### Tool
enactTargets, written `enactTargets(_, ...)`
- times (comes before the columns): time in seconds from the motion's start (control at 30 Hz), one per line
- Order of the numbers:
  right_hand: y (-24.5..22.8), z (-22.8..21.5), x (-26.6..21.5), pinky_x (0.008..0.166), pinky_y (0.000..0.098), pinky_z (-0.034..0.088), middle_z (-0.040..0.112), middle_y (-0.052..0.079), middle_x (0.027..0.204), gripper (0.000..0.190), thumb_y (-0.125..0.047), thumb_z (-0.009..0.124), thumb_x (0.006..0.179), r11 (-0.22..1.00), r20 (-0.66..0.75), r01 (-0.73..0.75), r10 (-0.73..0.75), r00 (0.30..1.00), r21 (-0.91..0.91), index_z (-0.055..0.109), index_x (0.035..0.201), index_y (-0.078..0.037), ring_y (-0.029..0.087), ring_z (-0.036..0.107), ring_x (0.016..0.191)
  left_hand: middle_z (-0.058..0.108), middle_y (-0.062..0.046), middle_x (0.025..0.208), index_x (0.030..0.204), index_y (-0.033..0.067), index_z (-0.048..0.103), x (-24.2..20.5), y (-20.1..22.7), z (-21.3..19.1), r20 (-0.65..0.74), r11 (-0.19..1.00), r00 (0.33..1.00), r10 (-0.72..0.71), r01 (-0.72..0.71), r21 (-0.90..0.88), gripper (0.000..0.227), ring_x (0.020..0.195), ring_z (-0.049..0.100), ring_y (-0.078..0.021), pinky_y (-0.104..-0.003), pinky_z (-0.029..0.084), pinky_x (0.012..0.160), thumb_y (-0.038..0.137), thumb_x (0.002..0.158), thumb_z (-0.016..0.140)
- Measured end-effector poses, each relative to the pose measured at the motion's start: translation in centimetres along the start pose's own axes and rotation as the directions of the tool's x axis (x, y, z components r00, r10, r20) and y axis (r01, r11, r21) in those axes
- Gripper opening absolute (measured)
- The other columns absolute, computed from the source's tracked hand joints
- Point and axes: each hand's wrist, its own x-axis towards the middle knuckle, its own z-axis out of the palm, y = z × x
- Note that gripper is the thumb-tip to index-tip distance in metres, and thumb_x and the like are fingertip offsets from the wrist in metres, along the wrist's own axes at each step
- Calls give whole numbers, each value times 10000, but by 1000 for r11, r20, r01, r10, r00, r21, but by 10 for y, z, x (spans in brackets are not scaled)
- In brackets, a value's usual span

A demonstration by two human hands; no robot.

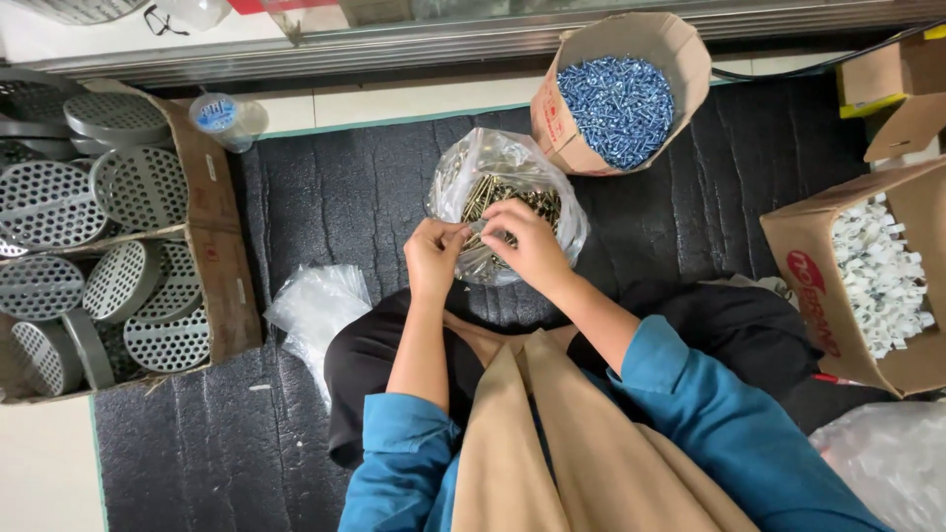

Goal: The person sits on a mat and sorts small brass-colored fasteners from a plastic bag into a small clear plastic cup. The person repeatedly picks up handfuls of fasteners and places them into the cup.

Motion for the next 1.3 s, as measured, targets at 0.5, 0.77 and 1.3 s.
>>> enactTargets(0.5,18,57,-19,777,383,615,689,53,1152,271,32,482,900,964,295,13,68,953,-267,669,1062,-78,328,724,953,581,-76,704,965,165,826,1,-5,-2,-9,998,1000,-27,28,60,131,659,599,-191,-334,510,642,162,834,820)
enactTargets(0.77,-11,22,-4,882,359,576,678,38,1120,386,58,453,887,919,258,23,86,962,-394,713,1109,-120,264,693,1049,596,-79,701,951,153,820,3,-8,0,-13,998,1000,-19,20,52,133,643,601,-185,-336,514,630,148,818,826)
enactTargets(1.3,164,-18,-63,971,434,578,682,34,1220,352,-117,658,841,758,66,-323,432,899,-567,739,1176,-191,276,637,1230,594,-68,676,923,148,820,1,-10,-2,-42,999,999,13,-11,41,135,612,580,-161,-311,509,623,148,794,859)
